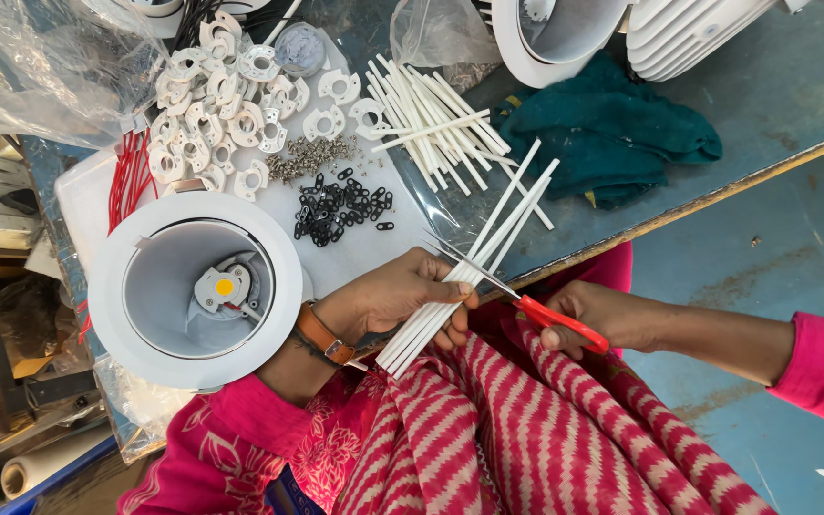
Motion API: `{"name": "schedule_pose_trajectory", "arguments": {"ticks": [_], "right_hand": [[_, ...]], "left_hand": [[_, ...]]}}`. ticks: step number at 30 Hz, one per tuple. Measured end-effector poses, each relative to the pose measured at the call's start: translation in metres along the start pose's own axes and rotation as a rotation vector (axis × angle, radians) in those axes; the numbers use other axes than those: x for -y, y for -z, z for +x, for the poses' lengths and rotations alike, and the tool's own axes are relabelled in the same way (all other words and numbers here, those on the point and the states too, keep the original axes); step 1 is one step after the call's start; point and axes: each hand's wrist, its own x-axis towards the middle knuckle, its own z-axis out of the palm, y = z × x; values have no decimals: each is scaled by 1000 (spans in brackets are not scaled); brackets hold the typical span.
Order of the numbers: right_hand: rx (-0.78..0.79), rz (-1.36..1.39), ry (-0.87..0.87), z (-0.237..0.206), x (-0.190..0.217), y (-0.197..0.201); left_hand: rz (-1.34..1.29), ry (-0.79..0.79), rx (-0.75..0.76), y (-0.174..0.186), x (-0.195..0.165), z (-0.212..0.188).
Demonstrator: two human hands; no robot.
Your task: The person gathers white plastic rods and uses red-handled scissors to cut them into shorter segments. The cut pieces are placed on the workbench alongside other lighting assembly components.
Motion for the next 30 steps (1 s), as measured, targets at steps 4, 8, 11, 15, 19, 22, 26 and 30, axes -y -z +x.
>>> {"name": "schedule_pose_trajectory", "arguments": {"ticks": [4, 8, 11, 15, 19, 22, 26, 30], "right_hand": [[74, 42, 34, -1, 4, 0], [184, 66, 59, -5, 9, 2], [138, 34, 91, -2, 7, 1], [68, 42, 46, 2, -4, -1], [54, 69, 48, 3, -12, 0], [30, 67, 27, 2, -14, 1], [-6, 88, 41, 2, -16, 1], [19, 107, 36, 2, -17, 2]], "left_hand": [[-29, -4, 50, 2, 0, 3], [-27, 12, 76, -1, 0, 7], [33, 8, 62, 0, -1, 7], [48, -10, 74, 2, 0, 6], [40, -4, 71, 2, 3, 6], [19, 0, 76, 3, 4, 6], [5, -8, 78, 5, 4, 5], [5, -6, 73, 6, 5, 4]]}}
